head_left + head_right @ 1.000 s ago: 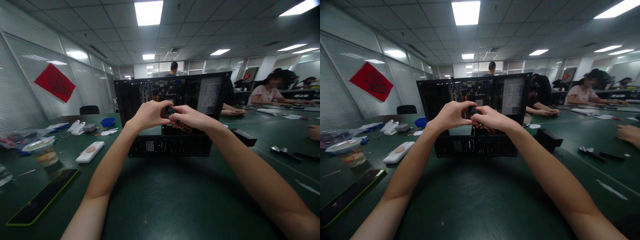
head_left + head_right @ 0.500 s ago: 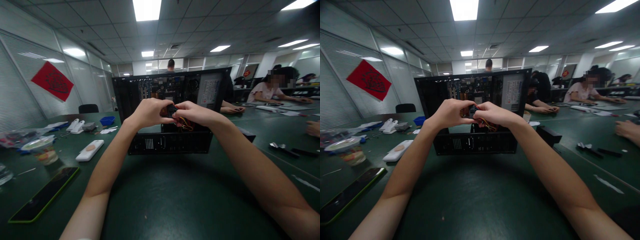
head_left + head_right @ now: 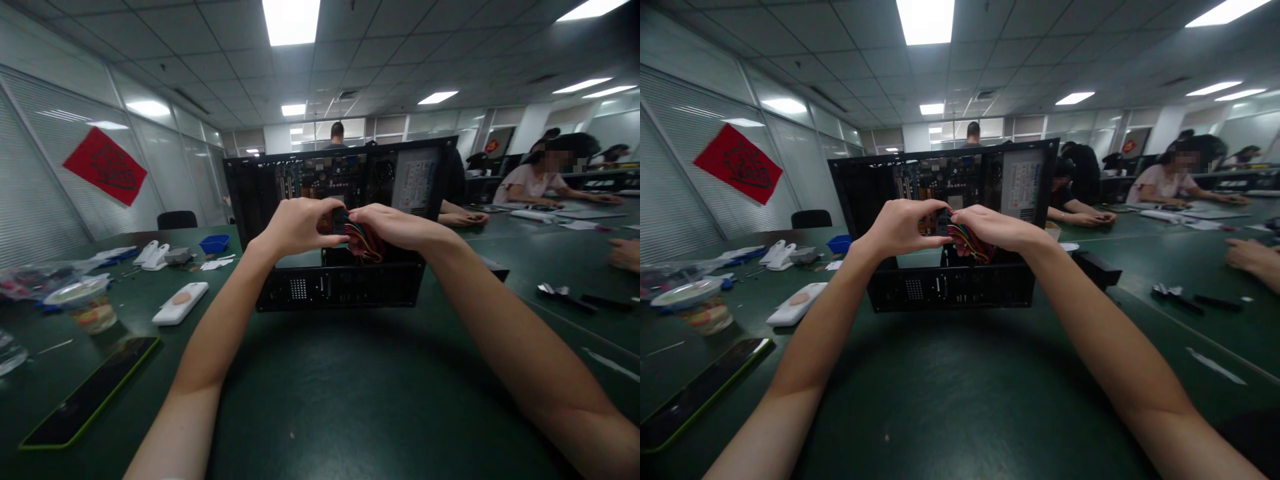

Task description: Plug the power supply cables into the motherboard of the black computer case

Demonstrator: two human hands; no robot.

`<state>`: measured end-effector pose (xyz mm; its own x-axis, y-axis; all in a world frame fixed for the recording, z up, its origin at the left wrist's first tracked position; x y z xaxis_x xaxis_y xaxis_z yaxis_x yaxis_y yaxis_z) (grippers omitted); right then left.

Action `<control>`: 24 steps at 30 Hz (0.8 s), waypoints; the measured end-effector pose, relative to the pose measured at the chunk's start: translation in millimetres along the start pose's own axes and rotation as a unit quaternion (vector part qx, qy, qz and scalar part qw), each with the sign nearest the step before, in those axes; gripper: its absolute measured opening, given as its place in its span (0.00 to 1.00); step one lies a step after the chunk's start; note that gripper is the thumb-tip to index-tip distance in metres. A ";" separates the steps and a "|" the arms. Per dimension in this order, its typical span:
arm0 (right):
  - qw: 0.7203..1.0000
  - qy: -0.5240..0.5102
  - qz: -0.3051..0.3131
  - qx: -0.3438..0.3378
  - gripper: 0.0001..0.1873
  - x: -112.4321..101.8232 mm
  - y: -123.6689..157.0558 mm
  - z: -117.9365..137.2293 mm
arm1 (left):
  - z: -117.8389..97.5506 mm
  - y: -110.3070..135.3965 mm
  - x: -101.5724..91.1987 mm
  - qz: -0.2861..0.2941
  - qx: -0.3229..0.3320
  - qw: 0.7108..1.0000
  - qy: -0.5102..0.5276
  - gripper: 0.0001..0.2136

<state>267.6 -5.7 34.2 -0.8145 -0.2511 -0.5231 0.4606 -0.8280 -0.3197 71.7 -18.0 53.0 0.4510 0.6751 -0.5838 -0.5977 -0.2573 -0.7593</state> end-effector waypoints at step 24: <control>0.981 -0.106 -0.148 -0.074 0.35 4.4 -24.3 -13.5 | 17.4 2.4 22.8 -0.164 0.028 0.985 -0.045 0.12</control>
<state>257.6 20.1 29.0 -0.9678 -0.1226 -0.2197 0.2268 -0.8030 -0.5512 68.9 8.8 42.9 0.5673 0.7748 -0.2792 -0.4664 0.0229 -0.8843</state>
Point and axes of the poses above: each hand's wrist, its own y-axis away from the middle knuckle, its own x-axis out of the palm, z = x × y, the point moved 2 cm from there along -y, towards the middle knuckle, and after that the axes turned 9 degrees about -z, right-handed, at the moved point
